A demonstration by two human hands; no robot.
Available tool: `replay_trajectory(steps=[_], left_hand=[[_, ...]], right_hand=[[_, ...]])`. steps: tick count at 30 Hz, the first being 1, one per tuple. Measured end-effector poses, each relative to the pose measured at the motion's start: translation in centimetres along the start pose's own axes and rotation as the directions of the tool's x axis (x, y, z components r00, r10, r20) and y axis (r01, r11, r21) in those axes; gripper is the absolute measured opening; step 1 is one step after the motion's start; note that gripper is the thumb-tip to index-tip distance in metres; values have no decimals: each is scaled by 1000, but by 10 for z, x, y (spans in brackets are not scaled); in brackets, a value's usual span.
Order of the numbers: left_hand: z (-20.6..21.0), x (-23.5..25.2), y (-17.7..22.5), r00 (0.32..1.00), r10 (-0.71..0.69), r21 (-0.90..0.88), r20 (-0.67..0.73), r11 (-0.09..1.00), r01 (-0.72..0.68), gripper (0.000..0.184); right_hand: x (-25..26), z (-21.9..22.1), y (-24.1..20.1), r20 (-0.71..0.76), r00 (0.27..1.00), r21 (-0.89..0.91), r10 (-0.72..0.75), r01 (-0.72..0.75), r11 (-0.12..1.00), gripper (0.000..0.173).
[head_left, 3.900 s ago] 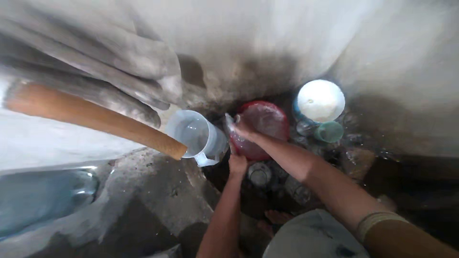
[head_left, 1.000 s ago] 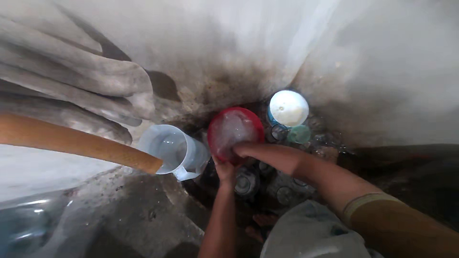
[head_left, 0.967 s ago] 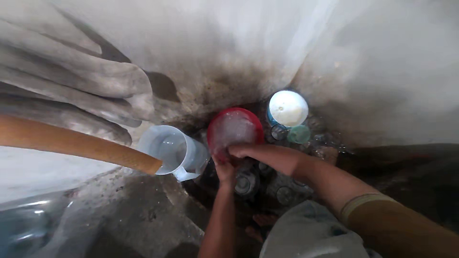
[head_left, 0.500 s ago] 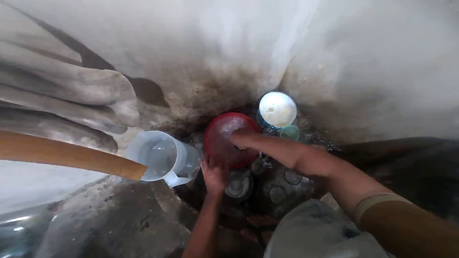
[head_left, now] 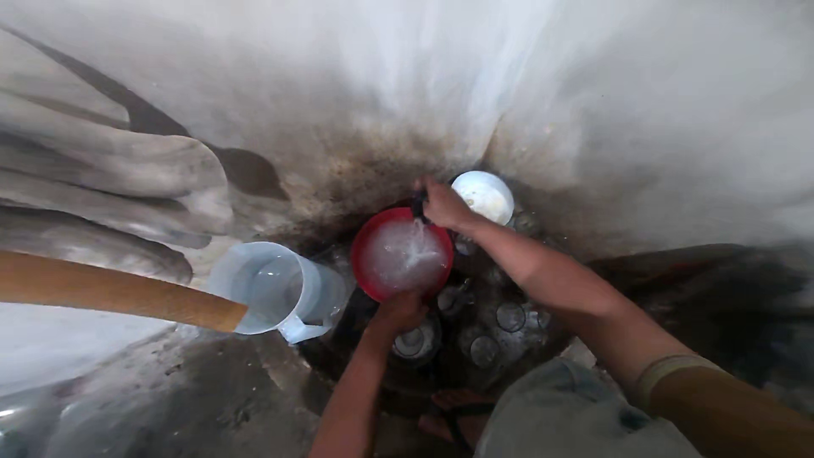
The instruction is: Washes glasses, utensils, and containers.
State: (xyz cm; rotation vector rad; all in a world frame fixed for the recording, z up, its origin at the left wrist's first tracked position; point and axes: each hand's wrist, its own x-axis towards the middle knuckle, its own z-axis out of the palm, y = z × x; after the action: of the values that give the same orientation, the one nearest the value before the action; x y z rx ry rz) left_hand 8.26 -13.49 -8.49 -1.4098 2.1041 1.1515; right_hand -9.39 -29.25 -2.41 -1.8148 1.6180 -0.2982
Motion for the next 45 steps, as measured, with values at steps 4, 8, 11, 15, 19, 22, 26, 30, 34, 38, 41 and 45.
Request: replay_trajectory(steps=[4, 8, 11, 15, 19, 22, 26, 30, 34, 38, 41, 45], left_hand=[[7, 1, -6, 998, -43, 81, -54, 996, 47, 44], [15, -4, -5, 995, -50, 147, -90, 987, 63, 35], [12, -21, -7, 988, -23, 227, -154, 972, 59, 35], [3, -40, -6, 978, -2, 282, -207, 957, 61, 29], [-15, -51, -6, 941, 84, 239, -328, 971, -3, 29], [-25, -54, -10, 929, 113, 194, -351, 980, -46, 32], [-38, -62, -7, 937, 98, 59, -335, 995, -84, 36], [-41, -63, -9, 917, 83, -131, -391, 981, -144, 37], [-43, -63, -15, 890, -40, -446, -455, 875, -189, 37], [-42, -66, -11, 815, -245, -742, -526, 600, -298, 28], [-47, -64, -4, 732, -318, -781, -602, 429, -455, 21], [-68, -68, 27, 600, -479, -763, -641, 310, -568, 29]], right_hand=[[17, -27, 39, -152, 961, 136, 233, -213, 967, 42], [19, -31, 74, -156, 915, 339, 372, -304, 890, 42], [25, -25, 107, -185, 883, 444, 431, -316, 838, 47], [33, -17, 142, -136, 837, 575, 531, -369, 730, 51], [24, -6, 146, -108, 828, 400, 550, -470, 787, 67], [22, 8, 154, 0, 887, 69, 461, -460, 885, 61], [29, 19, 163, 176, 933, -311, 312, -248, 917, 41], [39, 17, 164, 252, 911, -393, 328, -213, 894, 29], [29, 9, 155, -33, 877, 174, 479, -467, 867, 40], [23, 0, 121, -82, 856, 769, 511, -272, 579, 36], [-11, -17, 56, -44, 957, 941, 286, -57, 333, 36], [-76, -12, -23, -374, 912, 620, -166, 379, 687, 29]])
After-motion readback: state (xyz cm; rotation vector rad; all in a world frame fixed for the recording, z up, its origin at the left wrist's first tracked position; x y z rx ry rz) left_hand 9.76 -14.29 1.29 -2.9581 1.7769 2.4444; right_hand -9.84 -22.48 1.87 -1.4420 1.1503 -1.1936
